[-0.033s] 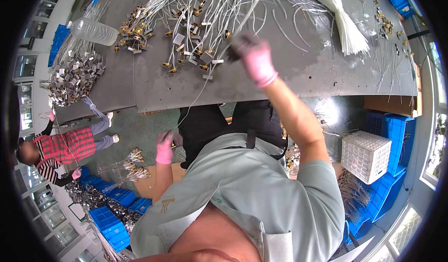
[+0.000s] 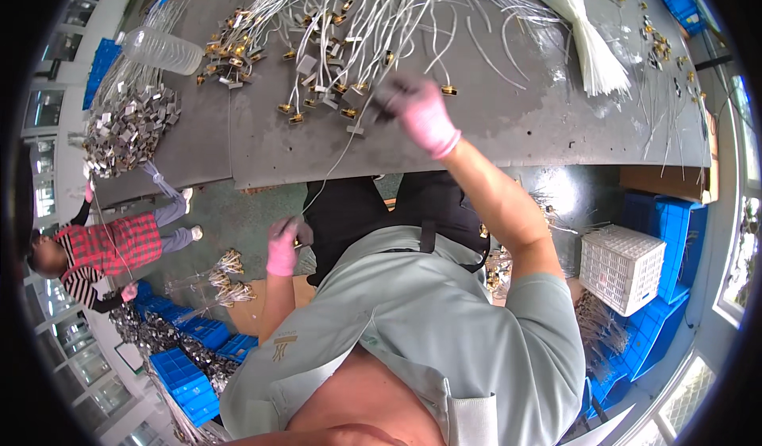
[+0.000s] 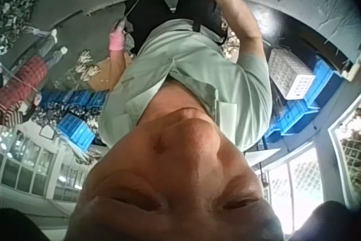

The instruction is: Sorting and bundling wire harnesses on a factory production floor.

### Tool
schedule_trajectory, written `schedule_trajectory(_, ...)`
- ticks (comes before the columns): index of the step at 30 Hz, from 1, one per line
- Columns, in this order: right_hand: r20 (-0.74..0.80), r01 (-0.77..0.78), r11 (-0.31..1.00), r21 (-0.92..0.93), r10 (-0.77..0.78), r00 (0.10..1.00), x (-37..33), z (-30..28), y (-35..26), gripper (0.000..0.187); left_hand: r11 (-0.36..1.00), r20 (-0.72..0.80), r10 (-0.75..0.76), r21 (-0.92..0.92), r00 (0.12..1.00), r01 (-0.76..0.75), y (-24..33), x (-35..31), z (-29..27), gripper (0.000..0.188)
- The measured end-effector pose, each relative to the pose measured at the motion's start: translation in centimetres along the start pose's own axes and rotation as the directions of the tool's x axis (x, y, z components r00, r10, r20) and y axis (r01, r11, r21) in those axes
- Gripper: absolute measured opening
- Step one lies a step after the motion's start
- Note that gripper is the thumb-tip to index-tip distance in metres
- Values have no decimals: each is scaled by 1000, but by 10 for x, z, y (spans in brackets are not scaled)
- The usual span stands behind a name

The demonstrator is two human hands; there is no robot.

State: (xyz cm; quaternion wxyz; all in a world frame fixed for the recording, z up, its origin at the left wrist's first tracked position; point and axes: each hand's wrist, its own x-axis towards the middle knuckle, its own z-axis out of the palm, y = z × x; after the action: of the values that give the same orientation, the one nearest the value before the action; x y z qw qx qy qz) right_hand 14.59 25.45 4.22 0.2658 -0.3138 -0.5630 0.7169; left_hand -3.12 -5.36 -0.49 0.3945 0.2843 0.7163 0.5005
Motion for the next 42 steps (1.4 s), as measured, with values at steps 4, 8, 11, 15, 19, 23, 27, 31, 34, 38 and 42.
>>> schedule_trajectory(4, -25, 87, 996, -1, -87, 996, 14, -14, -3, 29, 997, -55, -28, 77, 998, 32, -5, 8, 2, 42)
schedule_trajectory(8, -29, 70, 993, -97, -73, 997, 21, -5, -28, 27, 965, -19, -62, -255, 998, 56, -5, 14, 8, 47)
schedule_trajectory(11, 275, 37, 991, -127, -1, 961, -4, 67, 18, 13, 960, -52, -56, -277, 997, 39, 20, 44, 29, 45)
schedule_trajectory(15, 289, -81, 996, -42, 90, 953, 9, 105, 15, 19, 942, -201, 32, -321, 979, -97, 8, 104, 39, 46)
schedule_trajectory(19, 254, -127, 983, -134, 158, 954, 45, 89, -24, 28, 859, -292, 60, -473, 955, -198, 47, 143, 57, 46)
schedule_trajectory(23, 216, 4, 994, -112, 20, 976, 62, 45, -44, 33, 955, -268, 48, -269, 962, -122, 62, 159, 60, 52)
schedule_trajectory(27, 125, -80, 994, -76, 89, 988, 52, 56, -35, 27, 947, -290, 130, -248, 948, -205, 71, 155, 69, 51)
schedule_trajectory(31, 188, -96, 994, -60, 106, 976, 48, 75, -23, 22, 945, -253, 255, -141, 933, -296, 89, 149, 76, 45)
schedule_trajectory(34, 209, -129, 978, -164, 163, 964, 59, 80, -25, 25, 922, -250, 265, -215, 931, -321, 87, 156, 81, 42)
schedule_trajectory(38, 229, -196, 931, -308, 273, 934, 90, 64, -37, 33, 949, -106, 291, -97, 951, -301, 106, 169, 81, 44)
schedule_trajectory(42, 0, 93, 662, -744, -139, 990, 136, -37, -7, 46, 737, -17, 498, 535, 867, -413, 116, 210, 58, 52)
